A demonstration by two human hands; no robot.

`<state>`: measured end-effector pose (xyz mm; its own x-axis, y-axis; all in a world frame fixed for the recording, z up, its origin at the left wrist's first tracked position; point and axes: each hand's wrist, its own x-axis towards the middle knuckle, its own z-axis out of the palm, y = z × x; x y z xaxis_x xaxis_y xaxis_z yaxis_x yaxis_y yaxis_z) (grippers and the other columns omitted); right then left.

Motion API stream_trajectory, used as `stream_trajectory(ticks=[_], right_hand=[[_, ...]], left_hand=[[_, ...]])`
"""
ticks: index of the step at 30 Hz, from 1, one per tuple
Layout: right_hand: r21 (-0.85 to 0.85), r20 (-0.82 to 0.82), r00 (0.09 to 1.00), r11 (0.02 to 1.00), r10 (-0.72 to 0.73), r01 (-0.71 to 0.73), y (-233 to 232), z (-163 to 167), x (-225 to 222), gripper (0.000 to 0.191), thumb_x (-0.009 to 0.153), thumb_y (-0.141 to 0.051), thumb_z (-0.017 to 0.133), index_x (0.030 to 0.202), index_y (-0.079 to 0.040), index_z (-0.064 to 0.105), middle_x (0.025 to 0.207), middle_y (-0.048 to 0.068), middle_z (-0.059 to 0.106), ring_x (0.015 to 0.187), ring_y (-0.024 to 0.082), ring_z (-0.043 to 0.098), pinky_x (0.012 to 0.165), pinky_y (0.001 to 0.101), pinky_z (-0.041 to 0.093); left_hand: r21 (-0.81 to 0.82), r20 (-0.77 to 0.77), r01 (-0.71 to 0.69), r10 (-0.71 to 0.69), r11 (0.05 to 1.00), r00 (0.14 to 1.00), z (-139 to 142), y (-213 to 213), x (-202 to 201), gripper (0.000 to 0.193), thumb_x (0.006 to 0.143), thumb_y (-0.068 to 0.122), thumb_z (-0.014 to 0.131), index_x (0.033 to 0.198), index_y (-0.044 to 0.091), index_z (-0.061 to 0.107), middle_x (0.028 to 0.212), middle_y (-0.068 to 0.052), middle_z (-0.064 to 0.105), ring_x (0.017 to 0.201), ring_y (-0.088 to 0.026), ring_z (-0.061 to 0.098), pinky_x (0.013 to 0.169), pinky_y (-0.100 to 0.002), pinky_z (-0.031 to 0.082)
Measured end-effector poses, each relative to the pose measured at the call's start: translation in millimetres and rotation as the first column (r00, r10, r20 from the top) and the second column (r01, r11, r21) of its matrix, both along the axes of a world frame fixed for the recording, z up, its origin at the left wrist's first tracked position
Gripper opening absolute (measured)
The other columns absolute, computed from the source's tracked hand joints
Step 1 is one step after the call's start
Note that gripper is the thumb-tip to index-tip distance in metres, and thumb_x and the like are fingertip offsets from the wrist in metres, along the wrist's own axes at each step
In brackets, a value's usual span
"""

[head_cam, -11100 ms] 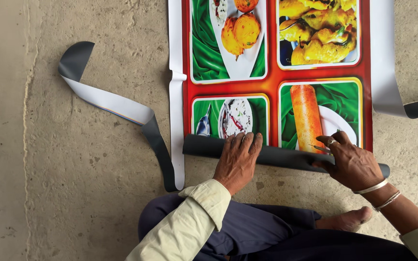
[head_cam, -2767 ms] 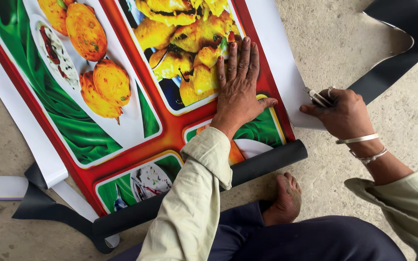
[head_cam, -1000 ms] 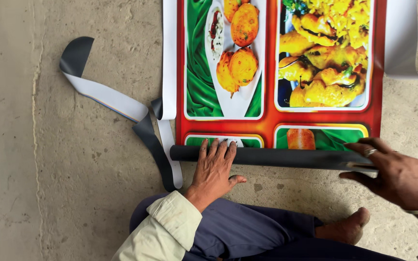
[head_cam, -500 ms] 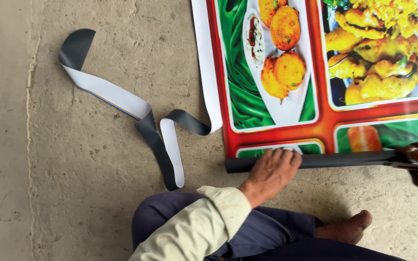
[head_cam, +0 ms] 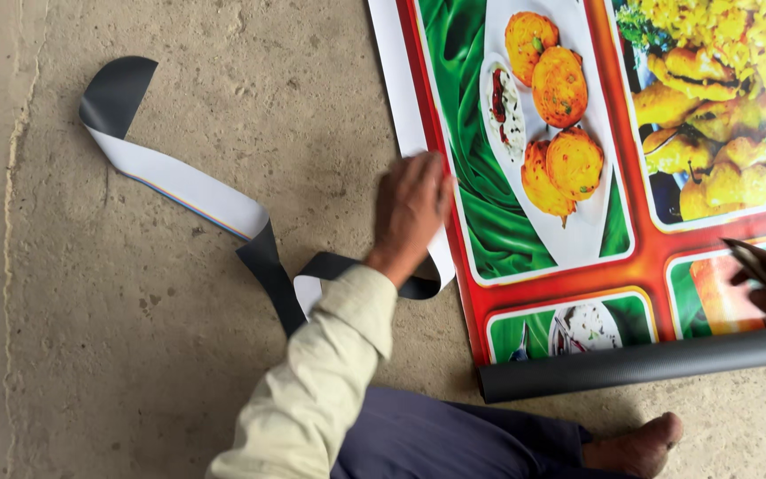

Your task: The person sits on the floor and uses a utility knife to trim the white borders from a large printed banner featuring food images. They repeatedly unroll the banner, cut along the edge, and roll it back to continue trimming the next section.

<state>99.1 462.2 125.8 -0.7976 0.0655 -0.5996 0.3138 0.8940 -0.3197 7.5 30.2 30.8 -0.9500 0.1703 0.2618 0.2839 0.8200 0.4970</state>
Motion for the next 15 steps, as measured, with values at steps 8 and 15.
stream_trajectory(ticks=[8, 15], right_hand=[[-0.371, -0.72, 0.693, 0.863, -0.034, -0.342, -227, -77, -122, 0.046, 0.102, -0.006, 0.062, 0.148, -0.004, 0.054, 0.121, 0.016, 0.073, 0.074, 0.027, 0.068, 0.064, 0.034, 0.054], [-0.259, -0.761, 0.649, 0.916, 0.001, -0.305, -348, -106, -206, 0.042, 0.102, -0.005, 0.064, 0.143, 0.0, 0.056, 0.106, 0.025, 0.072, 0.08, 0.042, 0.07, 0.069, 0.0459, 0.053]], left_hand=[[-0.291, 0.132, 0.081, -0.044, 0.953, 0.99, -49, -88, -142, 0.069, 0.106, 0.056, 0.048, 0.164, 0.026, 0.024, 0.171, 0.001, 0.019, 0.158, -0.031, 0.007, 0.125, -0.067, 0.005], [-0.299, 0.013, 0.095, -0.096, 0.95, 0.995, -72, -95, -154, 0.06, 0.111, 0.051, 0.049, 0.165, 0.039, 0.024, 0.173, 0.006, 0.018, 0.16, -0.029, 0.004, 0.129, -0.064, 0.001]])
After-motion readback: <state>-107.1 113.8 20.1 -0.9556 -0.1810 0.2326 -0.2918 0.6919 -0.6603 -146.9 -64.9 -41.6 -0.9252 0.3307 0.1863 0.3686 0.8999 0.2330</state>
